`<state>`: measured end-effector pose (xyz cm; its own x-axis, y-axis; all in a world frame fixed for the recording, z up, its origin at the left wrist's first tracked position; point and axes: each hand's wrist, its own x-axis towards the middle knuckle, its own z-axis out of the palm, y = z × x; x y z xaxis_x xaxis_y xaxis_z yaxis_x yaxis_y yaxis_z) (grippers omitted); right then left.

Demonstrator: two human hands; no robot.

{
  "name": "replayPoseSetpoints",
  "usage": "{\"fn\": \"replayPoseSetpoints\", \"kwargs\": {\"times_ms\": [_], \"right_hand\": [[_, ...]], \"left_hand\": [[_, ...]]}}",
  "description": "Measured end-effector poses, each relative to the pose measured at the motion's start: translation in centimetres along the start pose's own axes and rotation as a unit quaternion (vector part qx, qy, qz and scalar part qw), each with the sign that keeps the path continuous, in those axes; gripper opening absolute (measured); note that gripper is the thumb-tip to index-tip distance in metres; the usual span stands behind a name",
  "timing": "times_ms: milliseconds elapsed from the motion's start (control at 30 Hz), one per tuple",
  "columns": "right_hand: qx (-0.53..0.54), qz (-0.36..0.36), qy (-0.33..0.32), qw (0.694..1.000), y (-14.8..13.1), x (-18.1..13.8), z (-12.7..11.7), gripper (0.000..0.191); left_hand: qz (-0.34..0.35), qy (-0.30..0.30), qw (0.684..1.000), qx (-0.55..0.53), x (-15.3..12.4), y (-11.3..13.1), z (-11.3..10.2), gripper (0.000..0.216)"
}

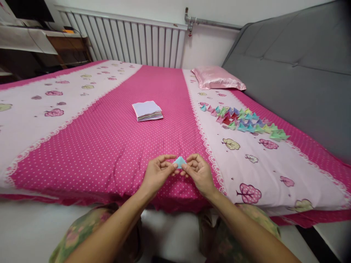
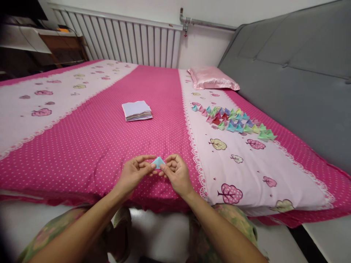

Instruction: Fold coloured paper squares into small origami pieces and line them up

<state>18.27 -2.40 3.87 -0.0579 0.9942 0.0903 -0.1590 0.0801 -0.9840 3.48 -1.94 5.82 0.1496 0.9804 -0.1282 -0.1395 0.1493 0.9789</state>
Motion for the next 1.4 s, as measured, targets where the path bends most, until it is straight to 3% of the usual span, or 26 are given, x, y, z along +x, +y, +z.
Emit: {"fn": "replayPoseSetpoints", "kwargs": {"times_ms": [267,867,1167,1333,1400], "right_hand": [[-0.053,0.007,-0.072,0.996,0.2,0.42,-0.65,0.017],[-0.158,-0.108,-0.045,0.981,-0.08,0.45,-0.85,0.016],[-0.15,-0.1,-0.049,0.982,-0.01,0.45,-0.77,0.013],[-0.05,-0.022,-0.032,0.998,0.53,0.38,-0.51,0.032],[-0.018,-0.007,-0.017,1.0,0.63,0.42,-0.51,0.03]], "left_hand": [[-0.022,0.019,0.999,0.024,0.16,0.04,-0.08,0.024],[-0.038,0.035,0.999,0.018,0.16,0.07,-0.03,0.016],[-0.048,0.033,0.998,0.003,-0.02,0.22,0.14,0.02],[-0.058,0.025,0.996,-0.069,-0.13,-0.17,0.19,0.022],[-0.07,0.014,0.992,-0.104,-0.09,-0.34,0.17,0.02]]}}
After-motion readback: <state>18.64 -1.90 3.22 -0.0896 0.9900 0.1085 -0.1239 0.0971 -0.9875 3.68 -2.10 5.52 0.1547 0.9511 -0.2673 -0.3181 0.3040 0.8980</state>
